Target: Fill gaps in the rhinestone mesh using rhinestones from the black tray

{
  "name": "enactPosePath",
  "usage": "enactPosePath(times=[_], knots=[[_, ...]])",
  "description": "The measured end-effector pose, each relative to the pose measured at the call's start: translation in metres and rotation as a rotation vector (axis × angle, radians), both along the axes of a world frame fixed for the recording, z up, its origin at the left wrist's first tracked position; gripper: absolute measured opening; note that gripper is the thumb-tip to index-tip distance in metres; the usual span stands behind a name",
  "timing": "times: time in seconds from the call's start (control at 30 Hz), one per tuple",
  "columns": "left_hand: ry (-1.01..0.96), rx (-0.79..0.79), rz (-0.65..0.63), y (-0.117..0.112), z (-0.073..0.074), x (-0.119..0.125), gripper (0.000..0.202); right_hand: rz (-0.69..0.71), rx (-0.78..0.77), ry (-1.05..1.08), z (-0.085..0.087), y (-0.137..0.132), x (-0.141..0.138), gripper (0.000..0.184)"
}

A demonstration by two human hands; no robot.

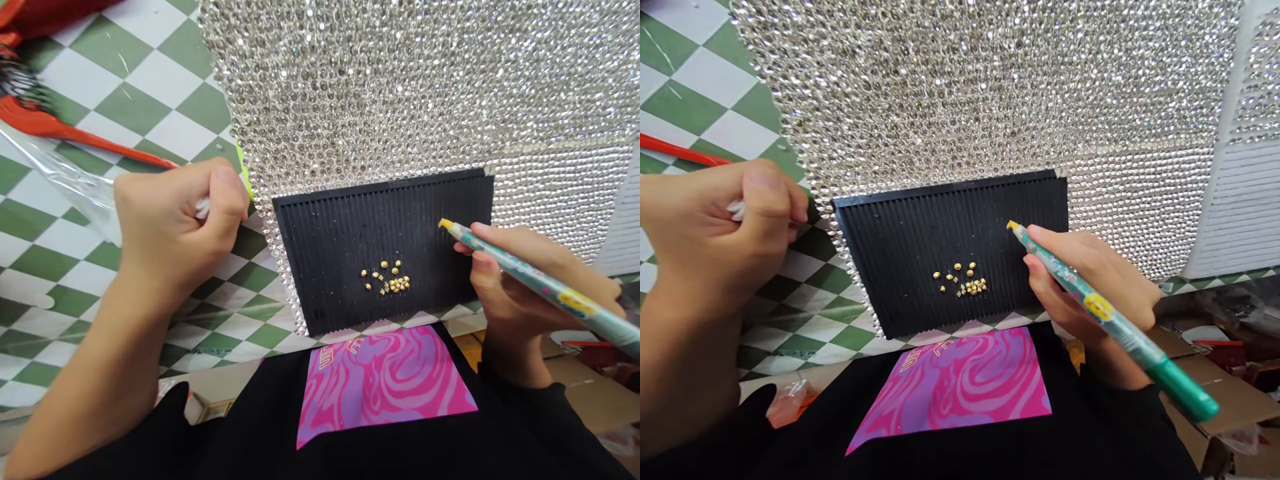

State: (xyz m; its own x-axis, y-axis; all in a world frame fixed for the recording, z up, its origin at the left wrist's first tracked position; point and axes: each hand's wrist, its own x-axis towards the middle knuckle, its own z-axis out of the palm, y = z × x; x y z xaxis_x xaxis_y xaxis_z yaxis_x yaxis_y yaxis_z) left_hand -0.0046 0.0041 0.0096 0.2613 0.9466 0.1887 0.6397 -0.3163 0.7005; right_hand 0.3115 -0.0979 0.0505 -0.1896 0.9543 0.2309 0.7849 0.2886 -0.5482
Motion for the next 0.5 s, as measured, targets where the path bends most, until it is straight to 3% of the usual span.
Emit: enactPosePath(times=[0.13,0.4,0.5], knots=[[-0.004,0.013,-0.006,0.000,-0.001,0.000,0.040,0.017,0.263,0.009,-0.007,0.003,-0.007,0.052],[0.003,0.012,0.000,0.001,-0.001,-0.001,0.040,0.077,0.276,-0.139,-0.005,-0.006,-0.009,0.060],[0.001,0.003,0.001,0.000,0.000,0.001,0.040,0.063,0.283,-0.150,-0.006,-0.009,-0.005,0.053]])
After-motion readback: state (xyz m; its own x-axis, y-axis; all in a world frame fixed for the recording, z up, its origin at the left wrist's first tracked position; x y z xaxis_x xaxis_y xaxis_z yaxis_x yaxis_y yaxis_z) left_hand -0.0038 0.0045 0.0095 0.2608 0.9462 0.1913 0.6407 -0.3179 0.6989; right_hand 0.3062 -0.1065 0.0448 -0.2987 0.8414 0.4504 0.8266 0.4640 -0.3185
